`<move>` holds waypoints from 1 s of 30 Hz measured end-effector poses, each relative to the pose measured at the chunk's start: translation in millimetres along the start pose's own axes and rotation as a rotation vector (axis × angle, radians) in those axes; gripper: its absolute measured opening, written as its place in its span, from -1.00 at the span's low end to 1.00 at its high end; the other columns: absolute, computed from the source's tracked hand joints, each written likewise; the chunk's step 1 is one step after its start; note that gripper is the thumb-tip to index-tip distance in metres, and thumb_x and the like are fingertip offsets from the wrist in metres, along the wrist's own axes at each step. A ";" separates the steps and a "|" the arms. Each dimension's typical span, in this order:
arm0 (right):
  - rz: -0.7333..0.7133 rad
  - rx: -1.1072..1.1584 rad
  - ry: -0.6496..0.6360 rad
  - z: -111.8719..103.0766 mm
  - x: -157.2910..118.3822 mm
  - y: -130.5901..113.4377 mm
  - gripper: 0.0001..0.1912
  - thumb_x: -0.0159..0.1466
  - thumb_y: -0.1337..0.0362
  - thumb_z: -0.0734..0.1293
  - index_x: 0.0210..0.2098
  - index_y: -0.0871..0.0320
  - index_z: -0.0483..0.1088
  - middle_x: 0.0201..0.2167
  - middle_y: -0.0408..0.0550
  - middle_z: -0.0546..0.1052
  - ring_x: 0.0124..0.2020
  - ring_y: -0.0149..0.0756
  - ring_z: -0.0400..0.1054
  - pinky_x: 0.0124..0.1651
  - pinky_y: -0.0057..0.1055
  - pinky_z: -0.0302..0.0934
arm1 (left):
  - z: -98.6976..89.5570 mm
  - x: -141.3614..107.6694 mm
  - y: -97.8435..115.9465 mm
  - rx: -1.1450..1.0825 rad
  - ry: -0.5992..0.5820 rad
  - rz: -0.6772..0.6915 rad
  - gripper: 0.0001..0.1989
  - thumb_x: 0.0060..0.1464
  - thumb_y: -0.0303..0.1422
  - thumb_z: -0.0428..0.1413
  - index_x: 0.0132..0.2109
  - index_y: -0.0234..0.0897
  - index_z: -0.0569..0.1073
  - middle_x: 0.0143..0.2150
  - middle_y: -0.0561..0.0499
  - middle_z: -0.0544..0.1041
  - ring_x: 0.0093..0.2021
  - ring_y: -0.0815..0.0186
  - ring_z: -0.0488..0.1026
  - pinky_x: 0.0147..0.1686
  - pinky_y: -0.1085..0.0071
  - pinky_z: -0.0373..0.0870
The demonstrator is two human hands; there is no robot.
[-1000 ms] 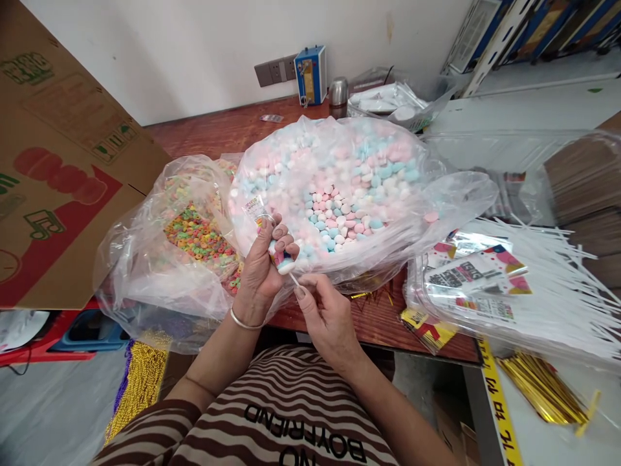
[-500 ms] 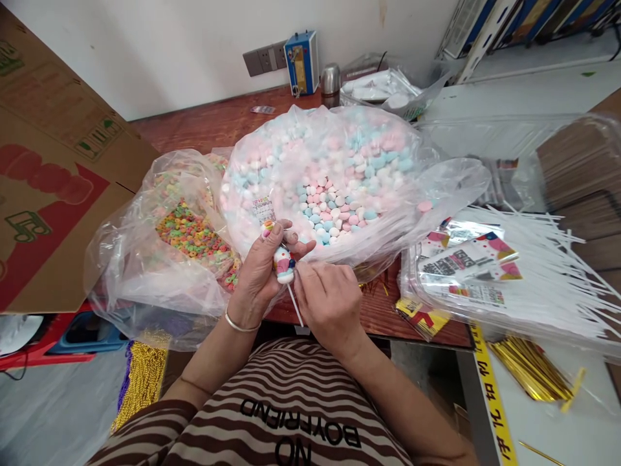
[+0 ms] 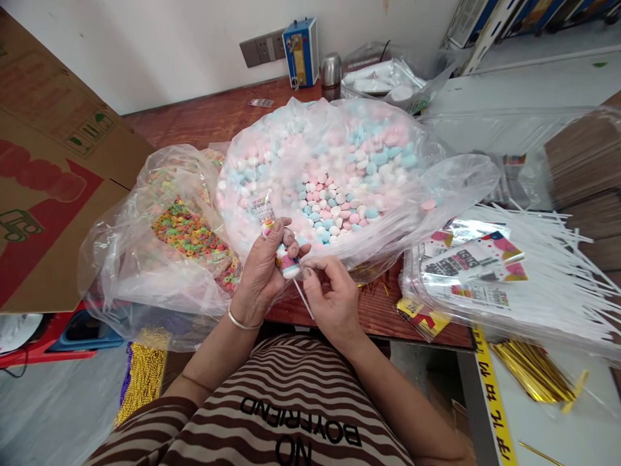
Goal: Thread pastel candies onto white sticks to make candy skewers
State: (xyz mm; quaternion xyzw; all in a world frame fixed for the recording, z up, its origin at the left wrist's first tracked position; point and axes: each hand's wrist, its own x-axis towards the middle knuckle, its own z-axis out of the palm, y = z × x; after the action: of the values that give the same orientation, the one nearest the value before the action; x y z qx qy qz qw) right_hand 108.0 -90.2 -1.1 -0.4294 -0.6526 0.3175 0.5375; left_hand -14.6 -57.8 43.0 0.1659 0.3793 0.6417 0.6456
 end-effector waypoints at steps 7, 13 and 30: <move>-0.537 -0.612 -0.040 -14.1 6.8 6.0 -0.70 0.35 0.40 0.33 0.06 0.07 0.43 -0.19 0.02 0.60 -0.20 -0.24 0.47 -0.15 -0.29 0.25 | 1.8 0.0 1.0 0.025 -0.026 -0.022 -0.77 0.13 -0.29 0.29 -0.14 -0.29 0.45 -0.47 0.19 0.43 -0.53 0.51 0.43 -0.07 0.29 0.56; -0.476 -0.491 -0.056 -11.5 12.5 5.4 -0.87 0.35 0.36 0.33 -0.13 0.06 0.47 -0.27 -0.02 0.61 -0.27 -0.25 0.48 -0.16 -0.28 0.29 | 2.5 -0.4 -2.1 0.050 -0.013 -0.079 -0.72 0.08 -0.26 0.32 -0.17 -0.32 0.45 -0.49 0.16 0.43 -0.53 0.46 0.45 -0.31 0.44 0.51; -0.404 -0.671 0.010 8.0 -29.1 8.1 -0.81 0.41 0.39 0.25 0.00 0.22 0.40 -0.53 -0.09 0.52 -0.59 -0.32 0.31 -0.44 -0.31 0.07 | 8.1 3.8 -6.3 -0.114 0.156 0.160 -0.67 0.02 -0.24 0.37 -0.20 -0.27 0.42 -0.45 0.22 0.29 -0.53 0.57 0.30 -0.39 0.54 0.38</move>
State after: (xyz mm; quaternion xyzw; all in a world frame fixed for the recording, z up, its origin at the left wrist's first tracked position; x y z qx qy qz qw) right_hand 103.6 -112.5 -22.5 -0.4455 -0.7891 -0.0277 0.4221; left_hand -4.9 -52.8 42.8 0.1082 0.3768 0.7227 0.5693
